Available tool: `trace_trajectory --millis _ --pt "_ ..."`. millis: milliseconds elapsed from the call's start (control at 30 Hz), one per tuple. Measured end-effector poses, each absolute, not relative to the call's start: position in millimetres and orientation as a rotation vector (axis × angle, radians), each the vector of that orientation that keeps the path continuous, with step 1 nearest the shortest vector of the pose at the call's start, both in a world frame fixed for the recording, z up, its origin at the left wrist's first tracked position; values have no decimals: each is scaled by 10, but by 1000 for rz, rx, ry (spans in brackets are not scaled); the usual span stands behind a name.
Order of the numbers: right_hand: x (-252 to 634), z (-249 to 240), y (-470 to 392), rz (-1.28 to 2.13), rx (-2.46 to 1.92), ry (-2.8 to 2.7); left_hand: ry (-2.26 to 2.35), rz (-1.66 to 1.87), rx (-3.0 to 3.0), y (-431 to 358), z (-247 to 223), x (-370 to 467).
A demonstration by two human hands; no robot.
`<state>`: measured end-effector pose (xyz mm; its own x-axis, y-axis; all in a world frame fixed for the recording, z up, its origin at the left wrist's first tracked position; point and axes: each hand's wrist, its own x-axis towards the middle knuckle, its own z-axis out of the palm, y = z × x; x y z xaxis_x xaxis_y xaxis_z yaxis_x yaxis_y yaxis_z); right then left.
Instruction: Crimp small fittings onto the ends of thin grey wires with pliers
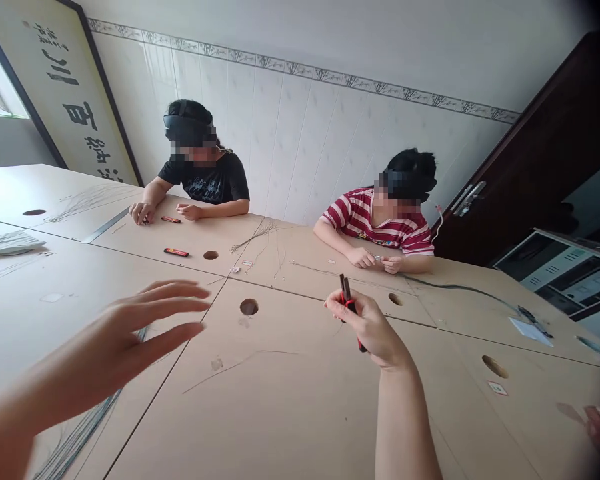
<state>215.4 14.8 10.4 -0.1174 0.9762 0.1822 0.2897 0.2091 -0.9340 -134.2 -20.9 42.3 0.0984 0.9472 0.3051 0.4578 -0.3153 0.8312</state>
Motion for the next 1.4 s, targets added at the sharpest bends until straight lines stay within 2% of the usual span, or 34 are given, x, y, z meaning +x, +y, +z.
trace_trajectory --millis 100,367,933,1400 --pt "2107 160 132 983 -1188 -1626 1248 930 2147 114 597 -787" --pt "1993 221 154 1112 -1023 -1571 776 855 1719 461 375 8" --pt "1879 240 126 1142 -1047 -1546 725 938 1556 454 326 25" --pt "1828 298 -45 732 -1237 -1519 896 992 1686 390 365 12"
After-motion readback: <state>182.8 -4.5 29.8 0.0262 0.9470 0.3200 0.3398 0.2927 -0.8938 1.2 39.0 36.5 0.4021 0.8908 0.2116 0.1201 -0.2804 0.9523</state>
